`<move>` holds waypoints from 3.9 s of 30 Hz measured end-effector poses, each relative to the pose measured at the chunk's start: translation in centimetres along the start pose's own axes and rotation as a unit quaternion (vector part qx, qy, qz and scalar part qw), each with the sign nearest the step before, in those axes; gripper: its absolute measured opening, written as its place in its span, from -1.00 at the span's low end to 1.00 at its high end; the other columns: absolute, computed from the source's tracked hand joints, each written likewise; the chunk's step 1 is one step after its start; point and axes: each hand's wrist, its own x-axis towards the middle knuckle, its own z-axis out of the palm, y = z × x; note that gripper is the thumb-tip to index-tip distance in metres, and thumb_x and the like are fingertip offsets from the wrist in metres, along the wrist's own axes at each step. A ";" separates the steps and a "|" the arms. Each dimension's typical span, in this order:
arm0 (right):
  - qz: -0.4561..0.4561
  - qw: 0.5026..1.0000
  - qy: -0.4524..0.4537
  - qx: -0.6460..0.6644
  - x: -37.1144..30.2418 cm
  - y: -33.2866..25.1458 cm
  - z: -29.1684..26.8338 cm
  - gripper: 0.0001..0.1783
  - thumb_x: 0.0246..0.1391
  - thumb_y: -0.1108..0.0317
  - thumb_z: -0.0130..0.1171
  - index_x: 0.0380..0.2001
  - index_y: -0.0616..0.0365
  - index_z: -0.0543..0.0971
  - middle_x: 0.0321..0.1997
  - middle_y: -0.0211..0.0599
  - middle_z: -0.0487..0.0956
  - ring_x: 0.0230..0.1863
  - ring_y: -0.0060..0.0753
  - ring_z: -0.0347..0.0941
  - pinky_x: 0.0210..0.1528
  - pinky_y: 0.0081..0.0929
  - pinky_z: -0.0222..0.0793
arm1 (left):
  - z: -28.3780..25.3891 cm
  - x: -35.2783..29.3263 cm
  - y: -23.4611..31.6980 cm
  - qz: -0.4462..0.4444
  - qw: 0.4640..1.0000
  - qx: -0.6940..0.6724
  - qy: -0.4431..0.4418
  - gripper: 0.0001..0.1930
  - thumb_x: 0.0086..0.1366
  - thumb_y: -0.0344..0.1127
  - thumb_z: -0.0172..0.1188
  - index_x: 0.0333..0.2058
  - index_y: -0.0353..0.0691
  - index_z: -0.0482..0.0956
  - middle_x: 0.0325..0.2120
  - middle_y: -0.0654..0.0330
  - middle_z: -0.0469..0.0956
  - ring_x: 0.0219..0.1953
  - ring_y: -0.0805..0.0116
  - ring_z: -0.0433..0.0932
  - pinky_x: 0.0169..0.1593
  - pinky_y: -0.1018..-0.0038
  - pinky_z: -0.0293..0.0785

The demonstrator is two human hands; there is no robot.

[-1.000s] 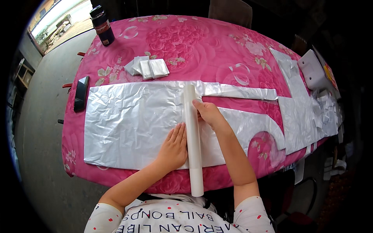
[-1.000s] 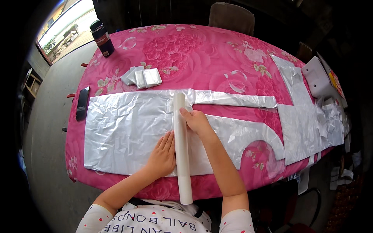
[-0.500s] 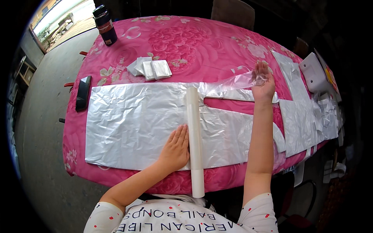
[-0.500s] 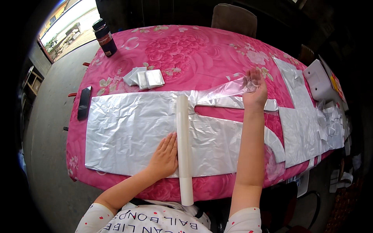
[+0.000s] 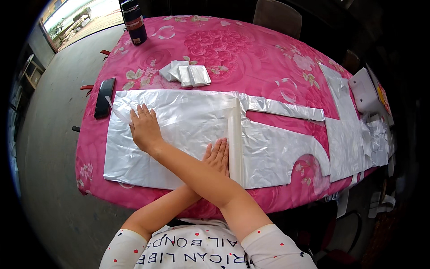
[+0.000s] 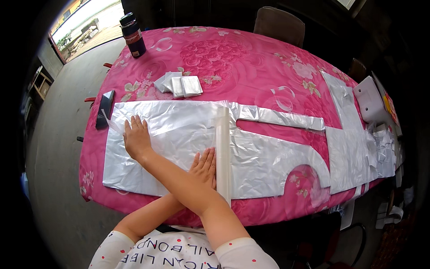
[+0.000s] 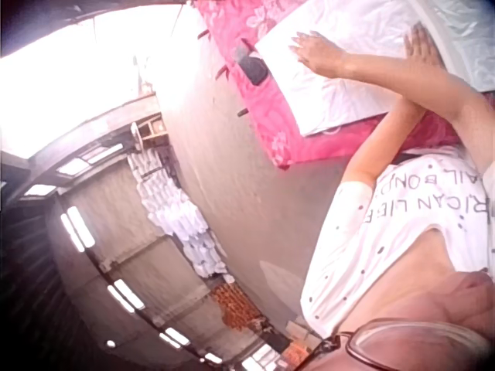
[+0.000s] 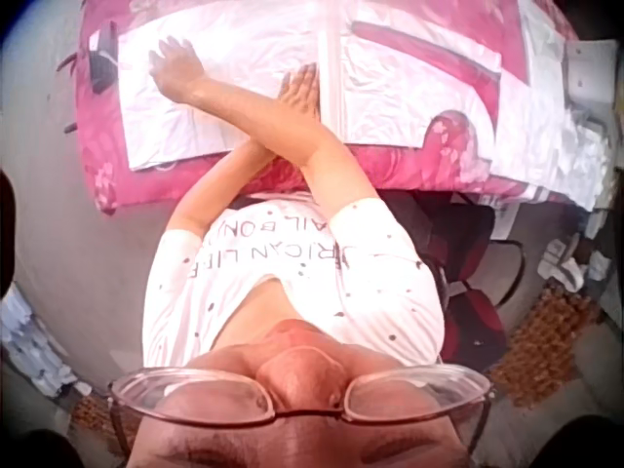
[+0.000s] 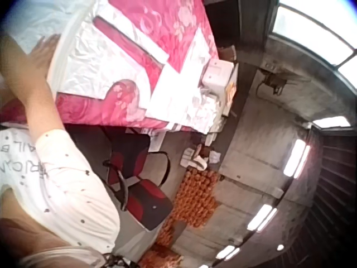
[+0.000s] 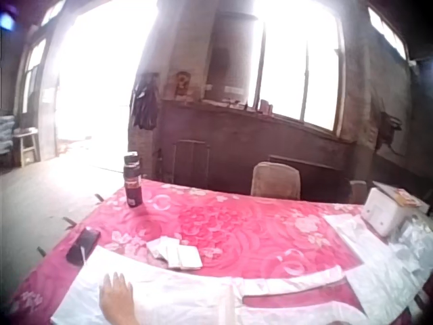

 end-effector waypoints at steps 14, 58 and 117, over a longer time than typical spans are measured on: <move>-0.068 0.988 0.140 0.008 -14.4 4.3 -19.4 -0.56 0.03 0.33 0.12 0.00 0.22 0.41 0.12 -0.12 0.38 0.19 -0.02 0.23 0.18 -0.22 0.17 | -4.0 5.6 -6.4 -0.186 0.617 -0.759 0.093 -0.53 0.35 -0.16 -0.15 0.09 -0.39 0.21 0.10 0.05 0.26 0.16 0.24 0.24 0.21 0.34 0.17; -0.326 0.930 -0.155 -0.067 0.2 -3.6 4.3 -0.42 0.11 -0.01 -0.11 0.13 0.08 0.35 0.26 -0.23 0.24 0.38 -0.17 -0.10 0.38 -0.15 -0.30 | -15.9 -23.8 -11.0 -0.442 0.875 -0.173 0.095 -0.37 0.13 -0.27 0.20 0.12 -0.41 0.18 -0.10 -0.06 0.37 -0.10 0.21 0.45 -0.08 0.41 0.40; 0.305 0.862 -0.088 0.395 -8.8 11.7 -15.3 -0.66 0.08 0.17 0.10 -0.17 0.19 0.52 -0.33 -0.44 0.53 -0.49 -0.71 0.34 -0.48 -0.71 0.25 | -12.4 -22.8 -6.9 -0.450 0.486 -0.708 -0.246 -0.33 0.05 0.19 0.22 -0.06 -0.27 0.38 -0.54 0.22 0.44 -0.58 0.50 0.46 -0.47 0.57 0.39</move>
